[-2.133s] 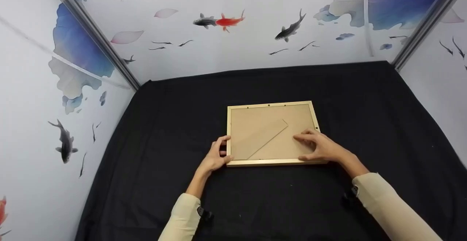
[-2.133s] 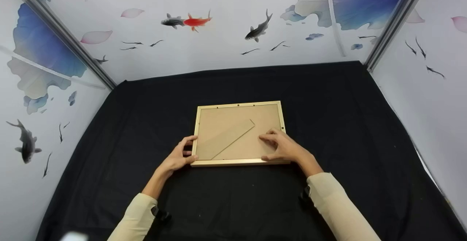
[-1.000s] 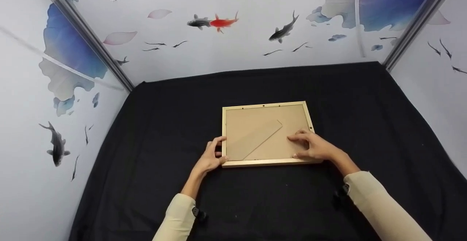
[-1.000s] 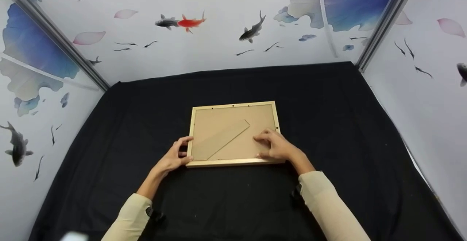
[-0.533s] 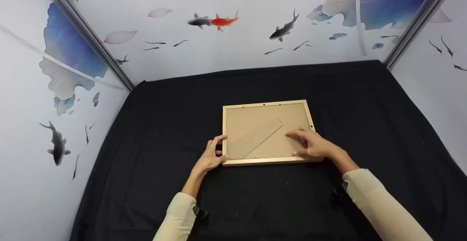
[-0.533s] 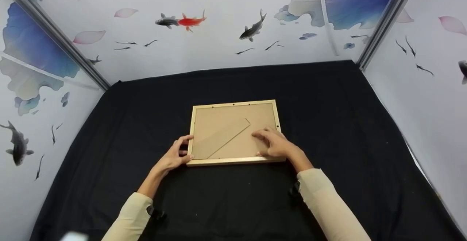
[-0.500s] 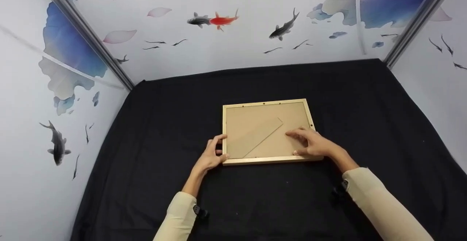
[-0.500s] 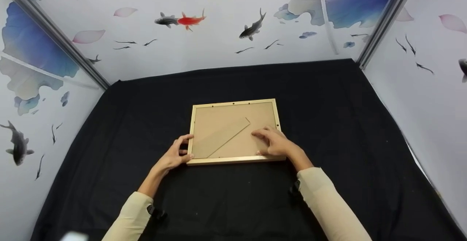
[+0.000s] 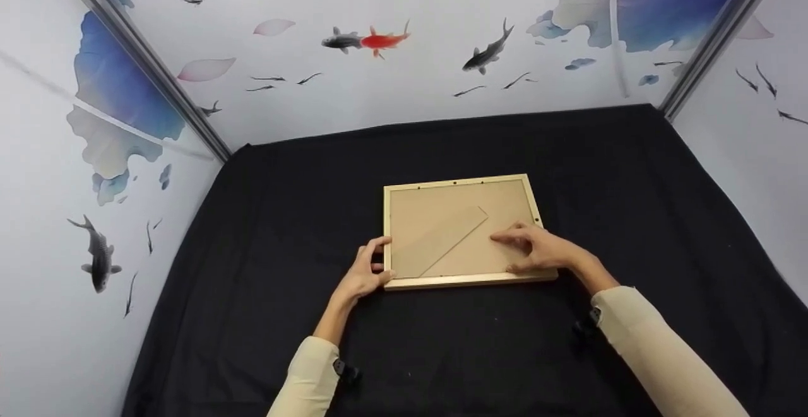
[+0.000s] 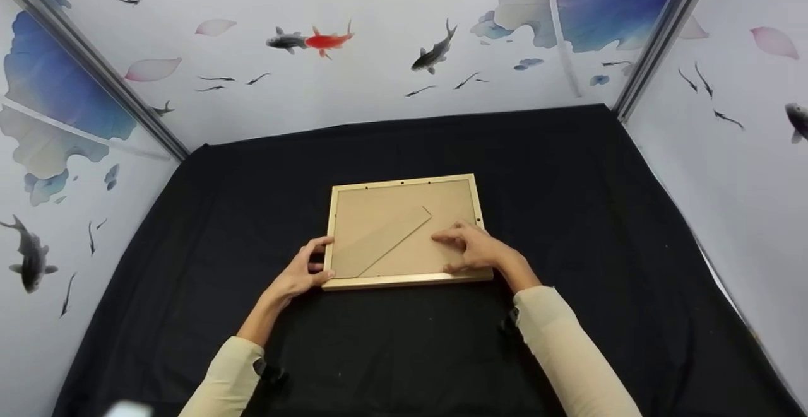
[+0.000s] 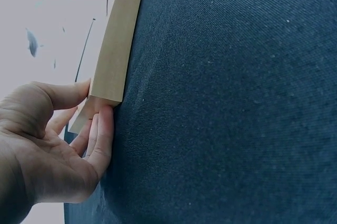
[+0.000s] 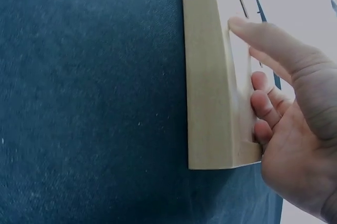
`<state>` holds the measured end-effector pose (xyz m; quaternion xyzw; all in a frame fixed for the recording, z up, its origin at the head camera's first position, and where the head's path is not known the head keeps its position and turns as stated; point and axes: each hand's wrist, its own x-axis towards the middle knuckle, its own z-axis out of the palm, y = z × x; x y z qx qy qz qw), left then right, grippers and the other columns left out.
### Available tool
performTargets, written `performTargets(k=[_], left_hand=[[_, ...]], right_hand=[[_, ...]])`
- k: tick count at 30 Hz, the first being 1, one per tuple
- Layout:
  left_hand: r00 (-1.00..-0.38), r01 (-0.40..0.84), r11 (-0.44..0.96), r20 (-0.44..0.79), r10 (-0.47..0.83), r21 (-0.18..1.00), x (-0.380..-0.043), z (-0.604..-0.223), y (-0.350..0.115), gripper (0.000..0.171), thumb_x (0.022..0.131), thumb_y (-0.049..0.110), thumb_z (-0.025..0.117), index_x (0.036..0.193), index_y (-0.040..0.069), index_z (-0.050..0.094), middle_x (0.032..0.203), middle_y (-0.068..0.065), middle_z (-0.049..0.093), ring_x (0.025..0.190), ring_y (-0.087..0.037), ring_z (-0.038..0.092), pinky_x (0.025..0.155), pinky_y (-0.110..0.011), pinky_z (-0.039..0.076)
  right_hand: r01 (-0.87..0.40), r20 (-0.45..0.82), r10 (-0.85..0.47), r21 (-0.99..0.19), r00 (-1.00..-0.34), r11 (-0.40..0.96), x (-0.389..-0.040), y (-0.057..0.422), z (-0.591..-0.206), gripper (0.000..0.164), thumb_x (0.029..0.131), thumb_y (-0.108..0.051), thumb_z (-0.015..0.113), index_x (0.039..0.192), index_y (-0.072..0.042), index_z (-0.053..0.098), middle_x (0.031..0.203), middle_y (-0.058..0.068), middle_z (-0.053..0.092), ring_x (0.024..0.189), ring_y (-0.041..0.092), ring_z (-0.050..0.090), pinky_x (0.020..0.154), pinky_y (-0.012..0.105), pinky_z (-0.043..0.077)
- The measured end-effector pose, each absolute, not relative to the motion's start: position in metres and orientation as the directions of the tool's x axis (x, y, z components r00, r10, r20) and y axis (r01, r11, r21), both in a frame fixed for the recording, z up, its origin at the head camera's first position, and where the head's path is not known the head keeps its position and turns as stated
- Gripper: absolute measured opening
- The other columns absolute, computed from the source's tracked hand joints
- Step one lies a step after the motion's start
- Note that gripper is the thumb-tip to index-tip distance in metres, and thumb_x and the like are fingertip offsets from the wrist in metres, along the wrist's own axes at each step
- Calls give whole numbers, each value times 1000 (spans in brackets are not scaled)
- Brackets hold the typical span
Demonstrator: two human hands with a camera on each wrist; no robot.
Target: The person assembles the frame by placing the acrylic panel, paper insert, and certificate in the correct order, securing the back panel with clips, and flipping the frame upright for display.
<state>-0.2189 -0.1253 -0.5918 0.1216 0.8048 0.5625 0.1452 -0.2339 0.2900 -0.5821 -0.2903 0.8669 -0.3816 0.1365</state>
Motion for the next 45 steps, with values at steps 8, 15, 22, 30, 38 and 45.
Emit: performTargets(k=[8, 15, 22, 30, 38, 45], left_hand=[[-934, 37, 304, -75, 349, 952, -216, -596, -125, 70, 86, -13, 69, 149, 1, 41, 135, -32, 34, 109, -48, 54, 81, -44, 53], [-931, 37, 343, -92, 354, 939, -219, -598, -125, 68, 88, -11, 69, 149, 5, 43, 134, -28, 36, 109, -43, 55, 81, -40, 53], [-924, 39, 353, -100, 368, 935, -219, -597, -124, 67, 89, -8, 70, 149, 6, 43, 135, -26, 36, 110, -42, 55, 83, -41, 53], [-925, 32, 359, -108, 364, 933, -220, -597, -122, 68, 90, -7, 71, 150, 8, 43, 137, -26, 36, 111, -41, 54, 84, -43, 53], [-924, 33, 343, -102, 369, 939, -221, -595, -123, 68, 89, -10, 70, 149, 5, 42, 135, -27, 35, 110, -42, 54, 84, -42, 53], [-927, 50, 334, -81, 367, 941, -218, -591, -124, 68, 88, -12, 70, 148, 2, 42, 135, -29, 36, 109, -46, 55, 81, -41, 54]], right_hand=[[-448, 40, -601, -706, -798, 548, -229, 290, -591, 69, 83, -28, 86, 142, -5, 60, 111, 11, 50, 91, 25, 43, 76, 35, 37], [-441, 35, -583, -691, -812, 573, -226, 291, -592, 70, 81, -27, 86, 143, -9, 60, 119, 7, 50, 98, 23, 44, 83, 38, 40], [-429, 31, -578, -703, -815, 568, -224, 294, -593, 70, 81, -27, 86, 143, -10, 60, 121, 7, 49, 102, 24, 44, 87, 42, 40], [-409, 16, -562, -702, -827, 583, -224, 295, -592, 69, 83, -33, 86, 143, -11, 61, 122, 6, 49, 102, 24, 45, 88, 43, 41], [-398, 0, -575, -722, -818, 566, -227, 291, -584, 67, 84, -24, 86, 143, -7, 59, 115, 10, 52, 96, 25, 44, 79, 38, 40], [-403, -3, -596, -734, -803, 546, -230, 288, -582, 71, 85, -20, 85, 147, -4, 53, 123, 13, 55, 98, 26, 45, 80, 38, 41]])
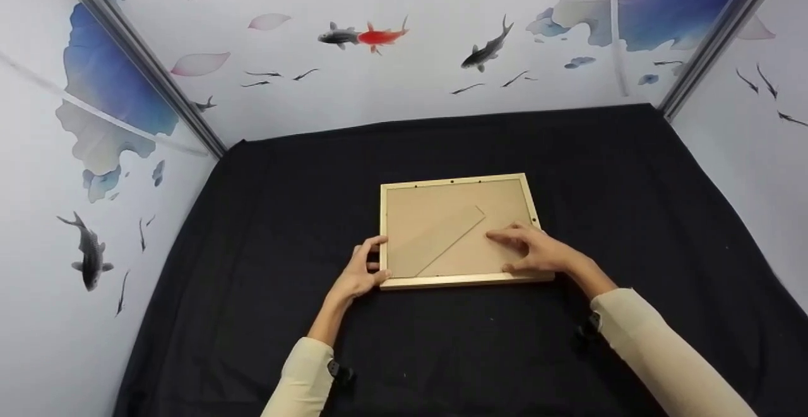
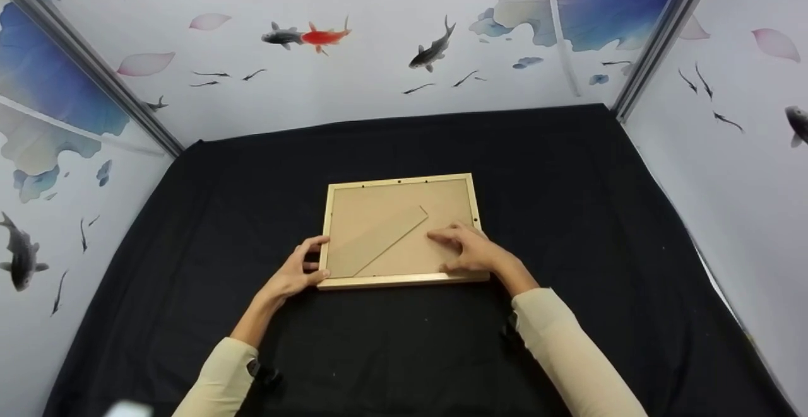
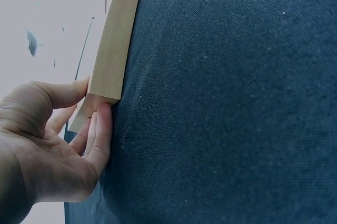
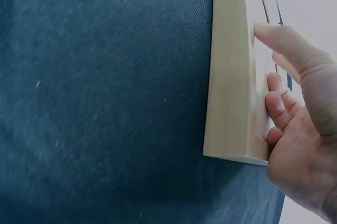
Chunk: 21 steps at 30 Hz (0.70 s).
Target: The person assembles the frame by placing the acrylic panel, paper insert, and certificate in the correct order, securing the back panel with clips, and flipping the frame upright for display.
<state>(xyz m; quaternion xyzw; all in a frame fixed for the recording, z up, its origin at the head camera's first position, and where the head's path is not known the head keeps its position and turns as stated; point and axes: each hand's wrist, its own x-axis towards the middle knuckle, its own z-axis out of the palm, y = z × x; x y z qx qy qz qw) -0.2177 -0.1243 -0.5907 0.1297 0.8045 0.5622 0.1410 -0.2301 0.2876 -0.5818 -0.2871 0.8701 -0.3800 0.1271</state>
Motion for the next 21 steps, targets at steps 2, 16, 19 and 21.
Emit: performTargets(k=[2, 16, 19, 21], left_hand=[[-927, 50, 330, -79, 367, 943, -217, -591, -124, 68, 88, -12, 70, 148, 1, 42, 135, -29, 36, 109, -45, 56, 81, -41, 54], [-933, 38, 345, -91, 348, 938, -218, -596, -126, 69, 88, -11, 71, 149, 5, 43, 135, -26, 37, 108, -42, 57, 79, -40, 55], [-935, 38, 354, -92, 342, 934, -219, -596, -125, 69, 88, -9, 72, 149, 6, 43, 136, -26, 37, 108, -42, 55, 81, -42, 53], [-934, 30, 358, -101, 342, 933, -219, -597, -123, 69, 88, -9, 72, 149, 6, 43, 136, -26, 37, 109, -43, 55, 82, -41, 53]], right_hand=[[-392, -10, -595, -743, -804, 543, -230, 286, -581, 74, 85, -17, 85, 149, -3, 50, 126, 15, 55, 99, 27, 46, 81, 39, 41], [-353, -68, -552, -702, -831, 618, -230, 277, -577, 78, 83, -7, 84, 150, 1, 45, 122, 17, 53, 99, 29, 47, 83, 43, 45], [-354, -75, -556, -698, -827, 622, -231, 278, -575, 78, 84, -6, 84, 151, 1, 44, 120, 17, 53, 98, 28, 46, 82, 42, 44], [-351, -85, -566, -707, -820, 615, -231, 280, -575, 79, 84, -5, 83, 151, 2, 43, 119, 16, 52, 97, 28, 46, 81, 41, 44]])
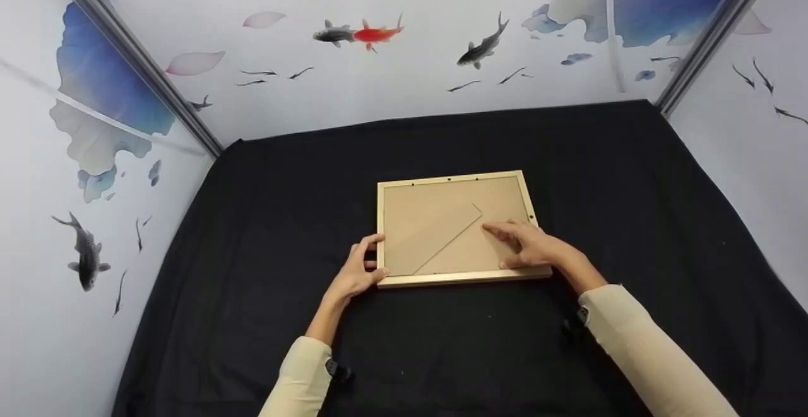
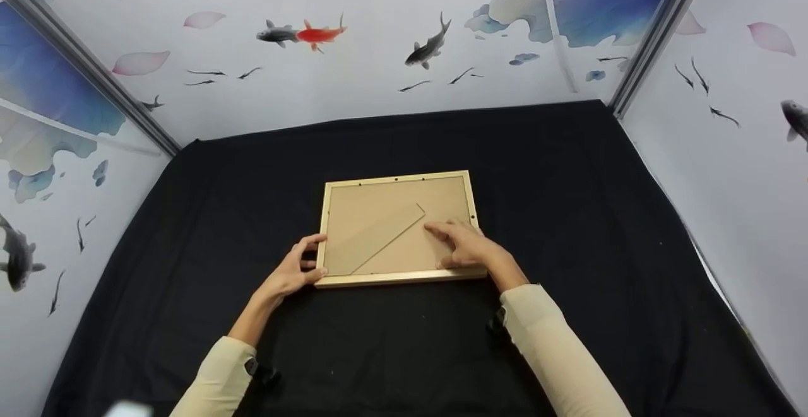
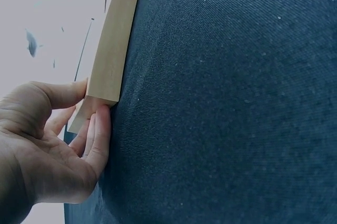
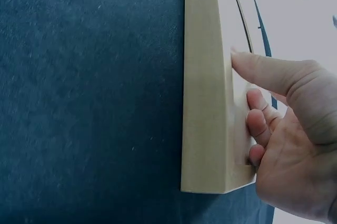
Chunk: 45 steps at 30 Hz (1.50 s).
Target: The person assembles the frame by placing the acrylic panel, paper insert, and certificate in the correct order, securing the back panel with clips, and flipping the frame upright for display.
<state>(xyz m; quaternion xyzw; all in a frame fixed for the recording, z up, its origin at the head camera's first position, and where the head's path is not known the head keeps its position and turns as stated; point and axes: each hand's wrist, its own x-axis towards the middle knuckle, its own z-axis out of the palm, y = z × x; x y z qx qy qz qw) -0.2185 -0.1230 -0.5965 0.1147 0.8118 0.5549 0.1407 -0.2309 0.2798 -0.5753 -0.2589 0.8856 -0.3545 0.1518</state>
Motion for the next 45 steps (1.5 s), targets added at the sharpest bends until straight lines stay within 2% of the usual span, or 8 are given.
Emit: performTargets(k=[8, 15, 24, 28, 32, 35, 42, 45], left_hand=[[-937, 75, 411, -77, 340, 909, -216, -594, -118, 67, 88, -8, 72, 148, 3, 44, 134, -26, 40, 106, -41, 56, 82, -43, 53], [-960, 260, 693, 99, 263, 672, -211, -573, -97, 63, 83, 1, 82, 140, 8, 56, 135, -18, 47, 116, -39, 46, 94, -53, 43], [-842, 516, 636, 204, 499, 574, -217, -573, -68, 39, 87, 10, 81, 123, 8, 68, 118, -5, 67, 110, -25, 57, 97, -44, 43], [-805, 532, 559, 177, 566, 636, -221, -578, -65, 38, 87, 10, 82, 122, 4, 68, 113, -7, 67, 106, -22, 62, 95, -37, 48], [-800, 510, 529, 148, 581, 678, -226, -585, -63, 46, 84, 16, 85, 124, 4, 67, 111, -6, 66, 101, -19, 62, 90, -31, 50], [-815, 499, 560, 137, 563, 661, -227, -591, -59, 55, 81, 25, 89, 128, 8, 66, 108, -2, 64, 99, -16, 59, 89, -29, 49], [-836, 506, 631, 154, 527, 588, -229, -599, -53, 66, 78, 38, 90, 133, 10, 65, 101, 1, 59, 93, -14, 52, 86, -32, 44], [-834, 508, 622, 160, 528, 596, -232, -597, -52, 67, 79, 36, 90, 134, 7, 64, 101, 0, 59, 92, -15, 53, 86, -31, 45]], right_hand=[[-390, -32, -596, -726, -803, 566, -231, 290, -582, 76, 87, -14, 83, 150, 2, 45, 121, 17, 52, 97, 28, 47, 80, 39, 43], [-420, 122, -521, -754, -845, 504, -224, 297, -595, 68, 82, -18, 87, 141, 0, 58, 115, 9, 61, 100, 25, 53, 84, 34, 45], [-428, 279, -339, -727, -899, 537, -206, 314, -605, 60, 73, -22, 94, 127, -7, 72, 121, 6, 59, 110, 26, 48, 91, 42, 39], [-430, 291, -324, -711, -900, 556, -200, 322, -608, 61, 73, -21, 94, 127, -6, 71, 123, 10, 57, 110, 28, 44, 90, 48, 34], [-405, 268, -317, -735, -910, 544, -196, 328, -610, 63, 75, -17, 93, 131, -5, 68, 126, 13, 53, 109, 27, 46, 89, 40, 39], [-392, 260, -308, -756, -915, 524, -194, 331, -612, 66, 74, -11, 92, 134, -2, 65, 128, 15, 51, 107, 27, 49, 84, 34, 45], [-383, 254, -306, -773, -918, 507, -185, 323, -595, 65, 76, 1, 88, 134, 10, 59, 127, 28, 50, 103, 37, 49, 82, 42, 49], [-367, 237, -305, -787, -922, 497, -188, 326, -596, 66, 77, -4, 88, 135, 6, 60, 128, 23, 50, 104, 32, 49, 85, 31, 49]])
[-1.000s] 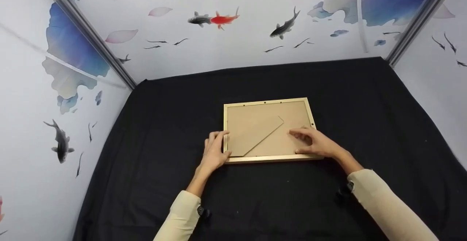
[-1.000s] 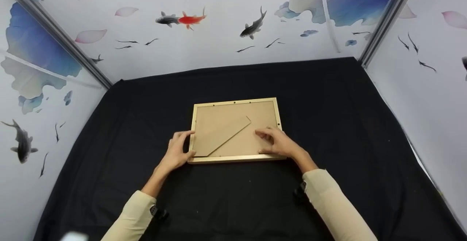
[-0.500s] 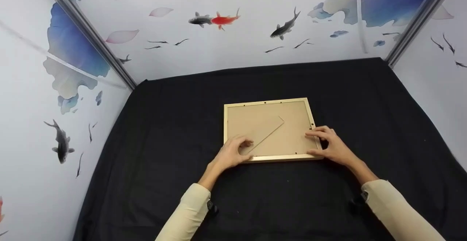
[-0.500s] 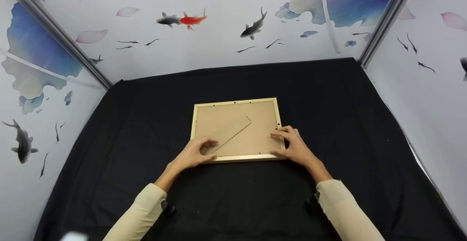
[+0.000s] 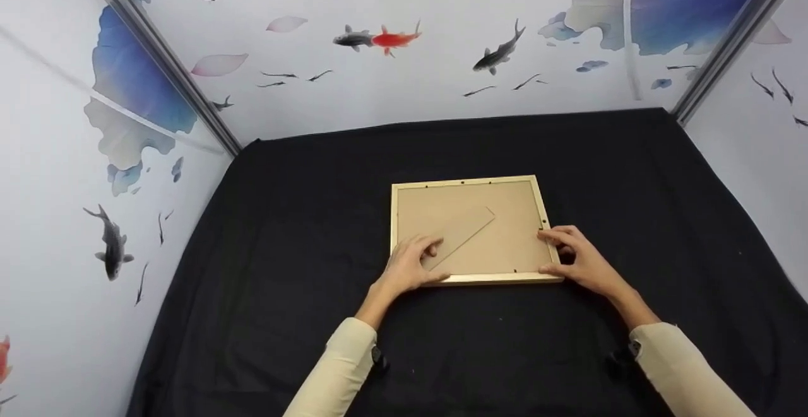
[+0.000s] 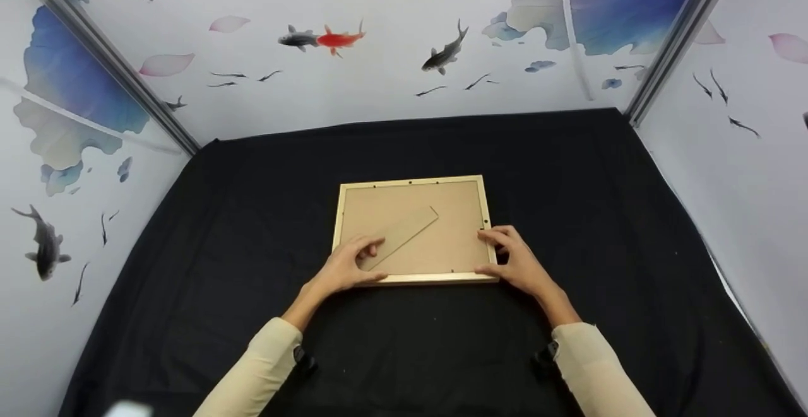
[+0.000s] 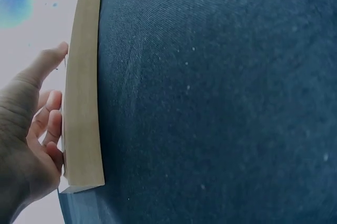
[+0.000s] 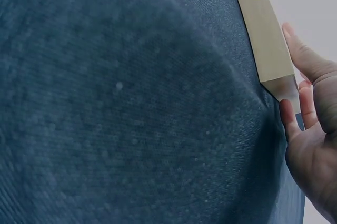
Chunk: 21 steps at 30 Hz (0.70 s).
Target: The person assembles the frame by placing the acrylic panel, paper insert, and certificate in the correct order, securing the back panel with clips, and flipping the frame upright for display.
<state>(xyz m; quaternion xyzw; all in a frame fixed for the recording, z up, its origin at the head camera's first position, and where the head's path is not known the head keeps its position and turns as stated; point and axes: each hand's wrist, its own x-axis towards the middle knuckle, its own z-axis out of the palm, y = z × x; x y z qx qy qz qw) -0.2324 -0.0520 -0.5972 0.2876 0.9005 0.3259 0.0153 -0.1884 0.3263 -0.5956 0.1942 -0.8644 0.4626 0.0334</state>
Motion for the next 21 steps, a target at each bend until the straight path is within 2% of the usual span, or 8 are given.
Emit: performTargets(k=[4, 13, 18, 21], left_hand=[[-824, 510, 610, 142, 548, 607, -236, -596, -51, 70, 79, 35, 90, 136, 5, 63, 99, 0, 59, 90, -15, 53, 83, -29, 46], [-818, 511, 629, 105, 566, 586, -239, -595, -52, 74, 76, 41, 90, 138, 9, 64, 95, 4, 57, 83, -12, 50, 72, -25, 44], [-837, 488, 656, 95, 539, 577, -239, -595, -53, 72, 75, 45, 89, 135, 13, 67, 94, 6, 56, 81, -10, 50, 67, -24, 43], [-846, 475, 657, 98, 524, 586, -238, -596, -54, 70, 74, 44, 90, 133, 13, 68, 94, 6, 57, 80, -10, 50, 67, -25, 42]], right_hand=[[-356, 229, -300, -793, -926, 495, -194, 338, -614, 68, 78, -14, 90, 138, 0, 60, 130, 13, 49, 105, 23, 47, 86, 17, 44], [-362, 249, -281, -788, -927, 498, -190, 336, -616, 66, 77, -5, 89, 137, 2, 60, 130, 16, 47, 100, 26, 49, 83, 23, 46], [-386, 277, -283, -788, -918, 480, -186, 327, -607, 66, 76, 4, 87, 135, 8, 58, 129, 26, 46, 98, 34, 50, 82, 30, 47], [-390, 283, -286, -797, -916, 461, -184, 324, -604, 66, 76, 6, 86, 136, 10, 56, 129, 29, 45, 98, 35, 49, 82, 31, 47]])
